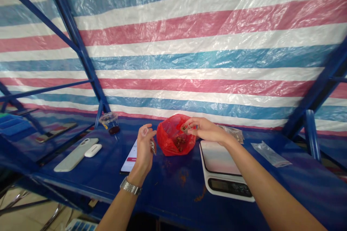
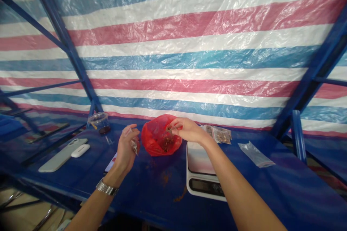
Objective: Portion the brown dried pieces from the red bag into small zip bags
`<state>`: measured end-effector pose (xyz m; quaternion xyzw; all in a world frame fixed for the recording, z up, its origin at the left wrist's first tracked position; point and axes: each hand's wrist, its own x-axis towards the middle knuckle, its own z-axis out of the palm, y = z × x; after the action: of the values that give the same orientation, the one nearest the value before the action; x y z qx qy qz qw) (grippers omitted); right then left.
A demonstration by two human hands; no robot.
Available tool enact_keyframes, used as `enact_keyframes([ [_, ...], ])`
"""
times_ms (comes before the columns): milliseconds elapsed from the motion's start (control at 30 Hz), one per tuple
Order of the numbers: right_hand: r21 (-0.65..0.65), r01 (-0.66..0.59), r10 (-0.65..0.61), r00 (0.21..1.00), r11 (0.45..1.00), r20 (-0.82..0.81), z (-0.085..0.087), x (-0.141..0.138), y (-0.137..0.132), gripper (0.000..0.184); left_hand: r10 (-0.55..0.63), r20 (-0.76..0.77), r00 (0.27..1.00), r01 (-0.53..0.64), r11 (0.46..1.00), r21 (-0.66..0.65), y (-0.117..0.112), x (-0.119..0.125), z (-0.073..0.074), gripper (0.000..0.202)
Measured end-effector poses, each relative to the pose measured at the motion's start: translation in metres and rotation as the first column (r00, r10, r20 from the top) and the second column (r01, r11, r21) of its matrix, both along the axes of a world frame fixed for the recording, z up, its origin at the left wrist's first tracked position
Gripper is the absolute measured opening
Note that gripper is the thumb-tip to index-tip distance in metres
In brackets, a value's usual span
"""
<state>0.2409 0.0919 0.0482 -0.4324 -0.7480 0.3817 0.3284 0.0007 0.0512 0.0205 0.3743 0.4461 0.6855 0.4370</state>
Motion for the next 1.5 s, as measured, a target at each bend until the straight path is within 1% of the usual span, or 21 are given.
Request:
enact_keyframes([
  [33, 0.011, -0.014, 0.015, 1.0, 1.0, -0.014, 0.007, -0.002, -0.004, 0.021, 0.048, -0.094, 0.994, -0.047, 0.999, 0.012, -0.002, 0.0, 0.001, 0.039],
  [100, 0.041, -0.044, 0.046, 0.998, 0.998, -0.047, 0.022, -0.006, -0.015, 0.022, 0.142, -0.319, 0.937, -0.118, 0.989, 0.093, -0.006, 0.003, 0.004, 0.03],
  [133, 0.057, -0.057, 0.061, 0.997, 0.997, -0.056, 0.031, -0.009, -0.022, 0.023, 0.175, -0.415, 0.893, -0.124, 0.981, 0.146, -0.008, 0.005, 0.005, 0.027],
  [200, 0.075, -0.077, 0.081, 0.995, 0.994, -0.05, 0.048, -0.016, -0.037, 0.024, 0.203, -0.549, 0.811, -0.097, 0.972, 0.216, -0.014, 0.011, 0.007, 0.024],
  [300, 0.101, -0.084, 0.081, 0.996, 0.991, 0.038, 0.069, -0.025, -0.056, 0.029, 0.157, -0.666, 0.729, -0.024, 0.979, 0.204, -0.023, 0.024, 0.008, 0.021],
  [333, 0.131, -0.075, 0.065, 0.995, 0.989, 0.081, 0.072, -0.027, -0.061, 0.03, 0.128, -0.691, 0.711, -0.001, 0.983, 0.182, -0.025, 0.028, 0.008, 0.021],
  [400, 0.24, -0.057, 0.015, 0.985, 0.969, 0.173, 0.074, -0.031, -0.065, 0.03, 0.082, -0.718, 0.691, 0.039, 0.988, 0.15, -0.029, 0.036, 0.006, 0.022],
  [467, 0.359, -0.073, -0.022, 0.967, 0.93, 0.253, 0.07, -0.033, -0.065, 0.03, 0.051, -0.726, 0.686, 0.066, 0.989, 0.132, -0.031, 0.042, 0.003, 0.021],
  [533, 0.425, -0.114, -0.03, 0.948, 0.898, 0.318, 0.064, -0.034, -0.064, 0.033, 0.029, -0.729, 0.684, 0.076, 0.991, 0.11, -0.031, 0.047, 0.001, 0.02],
  [633, 0.458, -0.171, -0.022, 0.922, 0.872, 0.387, 0.058, -0.035, -0.064, 0.037, 0.015, -0.747, 0.664, 0.07, 0.994, 0.082, -0.03, 0.05, -0.001, 0.02],
  [767, 0.492, -0.192, -0.028, 0.914, 0.849, 0.405, 0.058, -0.038, -0.065, 0.04, 0.047, -0.758, 0.65, 0.017, 0.997, 0.076, -0.027, 0.05, -0.003, 0.025],
  [833, 0.494, -0.174, -0.04, 0.919, 0.852, 0.393, 0.059, -0.04, -0.062, 0.04, 0.059, -0.739, 0.671, 0.007, 0.996, 0.086, -0.026, 0.05, -0.005, 0.027],
  [900, 0.507, -0.12, -0.087, 0.927, 0.854, 0.364, 0.058, -0.04, -0.057, 0.037, 0.057, -0.715, 0.697, 0.007, 0.996, 0.087, -0.024, 0.048, -0.007, 0.027],
  [1000, 0.521, 0.032, -0.245, 0.906, 0.853, 0.346, 0.05, -0.039, -0.044, 0.031, 0.035, -0.663, 0.748, 0.008, 0.998, 0.062, -0.021, 0.045, -0.009, 0.028],
  [1067, 0.49, 0.091, -0.318, 0.857, 0.867, 0.405, 0.039, -0.037, -0.035, 0.029, 0.034, -0.603, 0.797, -0.002, 0.999, 0.054, -0.018, 0.042, -0.009, 0.03],
  [1100, 0.464, 0.098, -0.328, 0.833, 0.88, 0.446, 0.033, -0.036, -0.031, 0.029, 0.03, -0.559, 0.829, -0.003, 0.999, 0.05, -0.017, 0.041, -0.008, 0.03],
  [1200, 0.396, 0.081, -0.304, 0.782, 0.915, 0.544, 0.012, -0.034, -0.021, 0.032, -0.02, -0.381, 0.924, 0.042, 0.998, 0.048, -0.013, 0.035, -0.005, 0.032],
  [1267, 0.367, 0.072, -0.29, 0.758, 0.928, 0.584, 0.001, -0.034, -0.017, 0.035, -0.076, -0.265, 0.961, 0.094, 0.994, 0.055, -0.013, 0.032, -0.003, 0.034],
  [1333, 0.362, 0.069, -0.292, 0.738, 0.929, 0.608, -0.008, -0.035, -0.014, 0.035, -0.119, -0.205, 0.971, 0.131, 0.99, 0.046, -0.015, 0.03, -0.002, 0.037],
  [1400, 0.38, 0.07, -0.312, 0.716, 0.922, 0.624, -0.014, -0.038, -0.012, 0.032, -0.118, -0.204, 0.972, 0.125, 0.992, 0.022, -0.016, 0.029, -0.001, 0.037],
  [1500, 0.39, 0.062, -0.322, 0.687, 0.919, 0.651, -0.02, -0.041, -0.012, 0.028, -0.023, -0.333, 0.943, 0.032, 0.999, 0.019, -0.016, 0.029, -0.003, 0.031],
])
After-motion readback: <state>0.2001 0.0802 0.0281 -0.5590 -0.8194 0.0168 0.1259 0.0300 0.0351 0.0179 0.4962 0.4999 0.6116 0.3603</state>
